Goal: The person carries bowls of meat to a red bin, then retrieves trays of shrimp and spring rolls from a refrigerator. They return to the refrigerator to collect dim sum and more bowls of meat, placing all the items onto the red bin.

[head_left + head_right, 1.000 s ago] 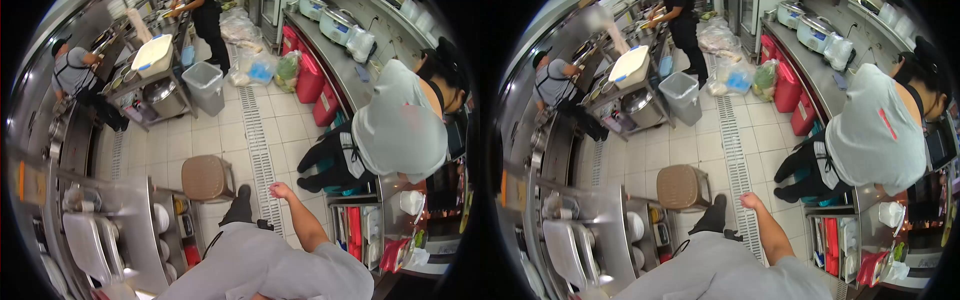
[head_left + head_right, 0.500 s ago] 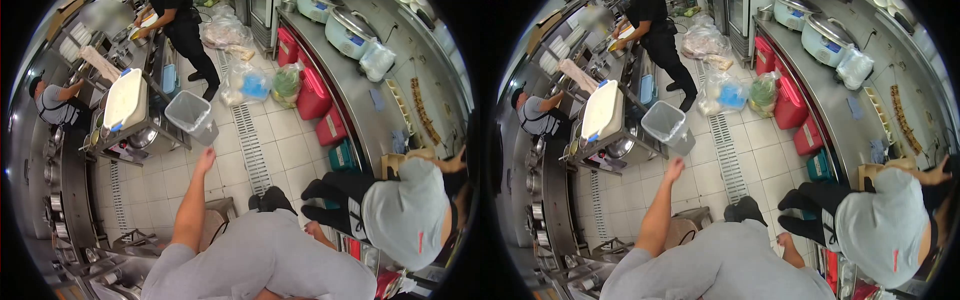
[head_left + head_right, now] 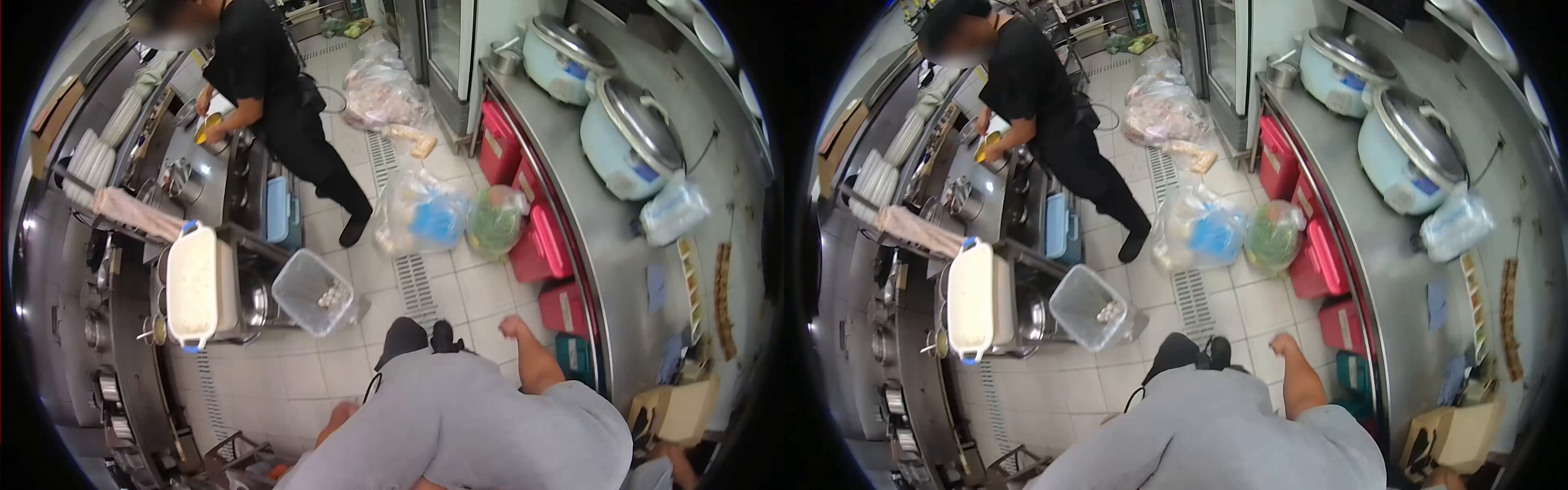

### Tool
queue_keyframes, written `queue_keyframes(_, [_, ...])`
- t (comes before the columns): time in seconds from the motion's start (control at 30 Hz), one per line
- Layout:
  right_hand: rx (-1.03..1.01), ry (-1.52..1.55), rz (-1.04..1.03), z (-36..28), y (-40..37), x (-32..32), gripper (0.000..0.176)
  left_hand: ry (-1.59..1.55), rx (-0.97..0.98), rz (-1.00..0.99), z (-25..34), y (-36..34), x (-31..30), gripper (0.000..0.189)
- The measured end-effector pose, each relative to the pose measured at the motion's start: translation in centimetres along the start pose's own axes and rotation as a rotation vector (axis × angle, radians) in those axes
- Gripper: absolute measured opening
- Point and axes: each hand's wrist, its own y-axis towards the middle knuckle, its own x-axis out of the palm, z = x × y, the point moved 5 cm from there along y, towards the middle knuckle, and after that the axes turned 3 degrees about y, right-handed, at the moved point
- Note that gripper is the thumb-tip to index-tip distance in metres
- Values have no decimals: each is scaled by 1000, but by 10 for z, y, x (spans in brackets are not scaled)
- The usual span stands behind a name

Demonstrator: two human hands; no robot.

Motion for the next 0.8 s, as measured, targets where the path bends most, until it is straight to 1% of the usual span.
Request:
queue_keyframes(0.03, [255, 361, 360, 88, 65, -35, 23, -51, -271, -131, -21, -17, 6, 26])
queue_keyframes(0.07, [231, 417, 479, 93, 61, -127, 21, -66, -512, -214, -32, -27, 8, 26])
queue_keyframes(0.1, [136, 717, 800, 41, 4, -233, 20, -86, -650, -247, -36, -34, 8, 27])
queue_keyframes(0.13, [105, 845, 909, 20, -20, -304, 22, -108, -733, -252, -36, -29, 5, 27])
queue_keyframes(0.17, [-10, 782, 979, 35, 0, -350, 24, -127, -770, -244, -36, -13, 1, 27])
queue_keyframes(0.2, [-68, 797, 1044, 59, 33, -386, 23, -137, -781, -233, -34, 7, -4, 27])
queue_keyframes(0.27, [-48, 980, 1062, 28, 19, -458, 20, -133, -741, -217, -32, 62, -16, 27])
queue_keyframes(0.3, [-31, 997, 1064, 30, 34, -474, 20, -111, -699, -212, -32, 97, -28, 28])
queue_keyframes(0.37, [19, 1033, 991, 35, 59, -484, 19, -20, -584, -211, -33, 178, -54, 28])
queue_keyframes(0.4, [39, 915, 965, 44, 78, -477, 18, 66, -502, -215, -30, 224, -71, 28])
queue_keyframes(0.43, [59, 911, 946, 58, 92, -469, 18, 186, -411, -206, -30, 276, -94, 28])
queue_keyframes(0.47, [95, 963, 763, 64, 108, -449, 17, 321, -313, -179, -23, 337, -117, 29])
queue_keyframes(0.5, [125, 1017, 575, 67, 125, -421, 16, 405, -230, -102, -5, 410, -147, 29])
queue_keyframes(0.53, [239, 952, 404, 82, 140, -389, 21, -181, -392, 117, 25, 461, -196, 33])
queue_keyframes(0.57, [345, 881, 238, 98, 155, -355, 26, -242, -249, 297, 95, 507, -251, 32])
queue_keyframes(0.6, [343, 886, 225, 105, 171, -323, 26, -257, -58, 307, 187, 536, -313, 32])
queue_keyframes(0.63, [370, 868, 99, 110, 184, -284, 28, -507, 168, 316, 211, 580, -336, 33])
queue_keyframes(0.67, [397, 847, -23, 115, 194, -255, 29, -439, 166, 284, 261, 597, -370, 33])
queue_keyframes(0.7, [422, 826, -145, 118, 203, -245, 30, -369, 165, 250, 322, 597, -408, 33])
queue_keyframes(0.73, [402, 807, -149, 111, 211, -254, 28, -363, 163, 244, 356, 599, -428, 33])
queue_keyframes(0.77, [373, 801, -102, 102, 223, -272, 27, -499, 213, 206, 386, 604, -444, 33])
queue_keyframes(0.8, [350, 796, -60, 90, 236, -297, 25, -635, 258, 164, 401, 616, -454, 32])
